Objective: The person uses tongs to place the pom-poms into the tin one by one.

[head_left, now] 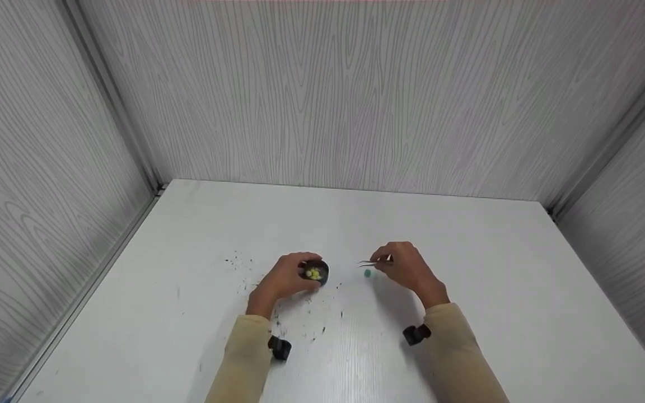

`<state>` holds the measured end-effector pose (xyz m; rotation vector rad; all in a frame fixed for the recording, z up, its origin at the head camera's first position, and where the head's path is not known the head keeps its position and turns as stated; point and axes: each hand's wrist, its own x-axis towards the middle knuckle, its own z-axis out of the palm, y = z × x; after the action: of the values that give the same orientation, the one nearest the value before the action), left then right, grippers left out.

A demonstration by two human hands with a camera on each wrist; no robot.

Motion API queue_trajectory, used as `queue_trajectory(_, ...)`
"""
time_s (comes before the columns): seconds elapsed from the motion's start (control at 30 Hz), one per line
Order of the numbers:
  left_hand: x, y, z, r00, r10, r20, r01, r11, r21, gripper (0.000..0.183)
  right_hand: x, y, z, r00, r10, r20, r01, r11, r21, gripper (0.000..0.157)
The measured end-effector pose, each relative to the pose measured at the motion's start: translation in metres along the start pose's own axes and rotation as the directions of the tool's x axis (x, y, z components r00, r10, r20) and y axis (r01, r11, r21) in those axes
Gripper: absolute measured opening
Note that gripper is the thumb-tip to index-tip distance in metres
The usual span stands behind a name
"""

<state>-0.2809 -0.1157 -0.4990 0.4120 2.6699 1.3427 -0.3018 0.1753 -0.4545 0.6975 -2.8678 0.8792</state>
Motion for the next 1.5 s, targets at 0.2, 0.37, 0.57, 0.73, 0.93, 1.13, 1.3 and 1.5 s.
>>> queue_trajectory(0.2, 0.0, 0.002, 0.0, 1.0, 0.01, 0.003, -0.01, 1.0, -0.011, 0.058, -0.003, 0.007, -0.001, 1.0, 0.004, -0.007, -0.004, 1.0, -0.019, 0.013)
queue_trajectory(0.37, 0.001, 0.003, 0.001, 1.0, 0.007, -0.001, -0.007, 1.0, -0.003, 0.058, -0.005, 0.011, -0.003, 1.0, 0.018, 0.005, -0.018, 1.0, -0.024, 0.012)
queue_trajectory(0.57, 0.001, 0.004, 0.001, 1.0, -0.002, 0.006, 0.002, 1.0, -0.005, 0.058, -0.007, 0.013, -0.004, 0.999, 0.033, 0.011, -0.033, 0.999, -0.001, 0.012)
queue_trajectory(0.73, 0.001, 0.006, 0.001, 1.0, -0.022, 0.013, 0.022, 1.0, -0.014, 0.059, -0.008, 0.014, -0.005, 0.999, 0.041, 0.024, -0.041, 0.999, 0.01, 0.012)
queue_trajectory(0.93, 0.002, 0.007, 0.002, 1.0, -0.022, 0.013, 0.022, 1.0, -0.009, 0.057, -0.011, 0.015, -0.007, 0.999, 0.046, 0.023, -0.046, 0.999, 0.006, 0.012)
queue_trajectory(1.13, 0.003, 0.009, 0.002, 1.0, -0.019, 0.013, 0.019, 1.0, -0.012, 0.057, -0.012, 0.016, -0.009, 0.999, 0.044, 0.019, -0.044, 0.999, 0.007, 0.012)
queue_trajectory(1.3, 0.004, 0.01, 0.002, 1.0, -0.03, 0.01, 0.03, 0.999, -0.011, 0.057, -0.013, 0.017, -0.009, 0.998, 0.053, 0.018, -0.053, 0.999, 0.013, 0.012)
queue_trajectory(1.5, 0.002, 0.011, 0.002, 1.0, -0.019, 0.003, 0.019, 1.0, -0.015, 0.057, -0.014, 0.017, -0.009, 0.999, 0.045, 0.005, -0.045, 0.999, 0.008, 0.012)
